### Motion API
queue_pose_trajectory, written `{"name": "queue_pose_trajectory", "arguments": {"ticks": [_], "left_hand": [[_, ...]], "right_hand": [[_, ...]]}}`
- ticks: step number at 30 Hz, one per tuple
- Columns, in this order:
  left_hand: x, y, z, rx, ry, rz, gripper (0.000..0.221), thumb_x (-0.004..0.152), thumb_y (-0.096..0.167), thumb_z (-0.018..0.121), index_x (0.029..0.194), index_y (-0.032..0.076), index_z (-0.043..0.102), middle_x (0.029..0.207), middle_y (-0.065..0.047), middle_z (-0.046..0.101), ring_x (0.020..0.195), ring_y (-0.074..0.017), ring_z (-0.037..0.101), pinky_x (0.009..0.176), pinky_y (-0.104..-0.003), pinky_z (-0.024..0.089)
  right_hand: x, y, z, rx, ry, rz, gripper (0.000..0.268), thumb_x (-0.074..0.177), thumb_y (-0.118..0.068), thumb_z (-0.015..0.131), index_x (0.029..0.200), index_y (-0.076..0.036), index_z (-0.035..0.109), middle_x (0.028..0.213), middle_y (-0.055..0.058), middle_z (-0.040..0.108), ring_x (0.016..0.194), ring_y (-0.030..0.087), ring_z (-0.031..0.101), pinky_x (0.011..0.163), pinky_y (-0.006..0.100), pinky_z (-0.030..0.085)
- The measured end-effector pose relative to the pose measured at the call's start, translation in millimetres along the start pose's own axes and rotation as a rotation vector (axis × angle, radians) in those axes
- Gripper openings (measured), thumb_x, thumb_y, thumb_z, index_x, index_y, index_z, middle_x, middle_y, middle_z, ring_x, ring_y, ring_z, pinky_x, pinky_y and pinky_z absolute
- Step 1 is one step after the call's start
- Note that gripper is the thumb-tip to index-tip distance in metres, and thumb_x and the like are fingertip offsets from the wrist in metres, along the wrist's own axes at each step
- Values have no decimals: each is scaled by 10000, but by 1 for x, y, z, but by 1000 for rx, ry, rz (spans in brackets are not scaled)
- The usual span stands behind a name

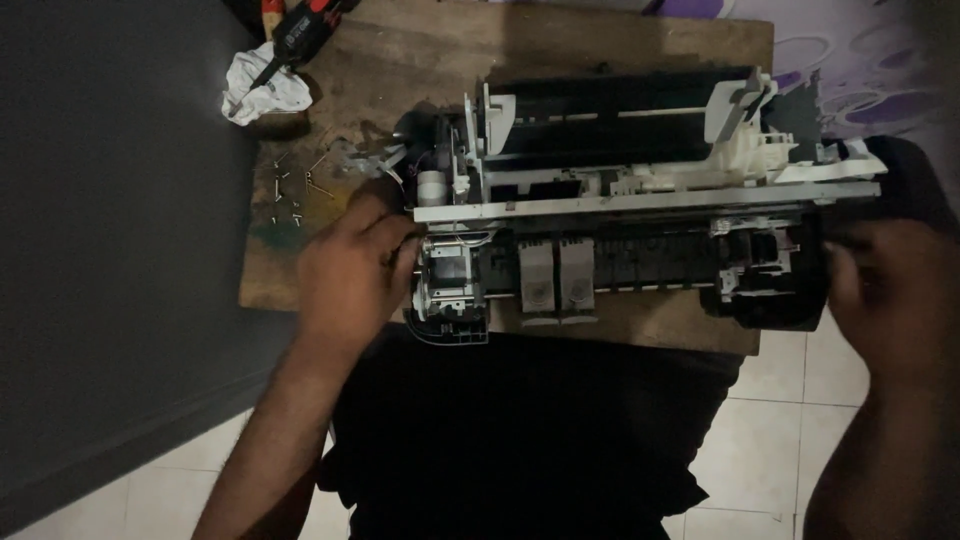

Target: Disassembling and inspecting the internal components of a printer on a workbench, including removing screws and adjusting the carriage.

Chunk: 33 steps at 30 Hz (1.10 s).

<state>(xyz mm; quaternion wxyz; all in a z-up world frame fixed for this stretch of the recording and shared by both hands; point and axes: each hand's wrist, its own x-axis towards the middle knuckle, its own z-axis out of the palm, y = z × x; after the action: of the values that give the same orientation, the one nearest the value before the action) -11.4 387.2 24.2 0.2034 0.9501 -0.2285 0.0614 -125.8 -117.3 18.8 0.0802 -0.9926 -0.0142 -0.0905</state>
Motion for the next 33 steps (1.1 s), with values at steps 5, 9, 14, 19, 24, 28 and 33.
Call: {"name": "queue_pose_trajectory", "arguments": {"ticks": [5,9,14,19,24,28,33], "left_hand": [[5,2,-4,17,-66,-13,118,869,168,783,978,140,746,1011,-32,619,749,-283,647,504,-450,495],[3,-7,8,16,-66,-4,74,912,197,756,965,164,717,959,-45,631,692,-335,640,495,-462,442],[-1,-13,11,64,-120,11,219,948,267,726,1127,150,773,1033,-125,761,840,-382,711,644,-498,510],[1,-12,10,61,-54,98,238,975,199,767,1155,46,797,1146,-142,786,1002,-324,743,820,-425,573],[6,3,-2,-58,-51,62,145,996,90,763,1138,64,778,1283,-125,739,1055,-331,706,811,-404,530],[7,2,-2,-81,-55,87,205,959,38,754,1161,21,782,1247,-155,745,1089,-356,703,899,-415,536],[3,-7,3,-81,-32,66,154,973,93,812,1118,42,791,1068,-105,715,921,-293,682,758,-384,515]], "right_hand": [[-33,42,21,235,135,73,108,1238,148,633,1341,150,600,1284,306,598,1133,411,620,913,463,498],[-33,54,15,163,198,-101,153,1208,198,682,1314,162,578,1339,363,604,1271,511,607,1175,554,471],[-21,32,12,167,233,-38,117,1085,87,800,1142,75,698,1083,226,704,968,362,673,836,444,495],[-4,-15,1,232,300,-76,134,990,114,742,1107,56,717,1028,189,689,914,338,641,835,420,477],[3,-47,8,235,185,-177,239,1034,-187,686,1191,-15,738,1061,163,724,931,340,657,783,428,489],[14,-68,16,205,239,-279,194,1044,-90,663,1189,34,700,1095,172,647,889,344,627,727,423,492],[21,-84,18,173,206,-259,292,942,-181,822,1169,-49,694,1053,114,622,916,337,631,751,428,519]]}}
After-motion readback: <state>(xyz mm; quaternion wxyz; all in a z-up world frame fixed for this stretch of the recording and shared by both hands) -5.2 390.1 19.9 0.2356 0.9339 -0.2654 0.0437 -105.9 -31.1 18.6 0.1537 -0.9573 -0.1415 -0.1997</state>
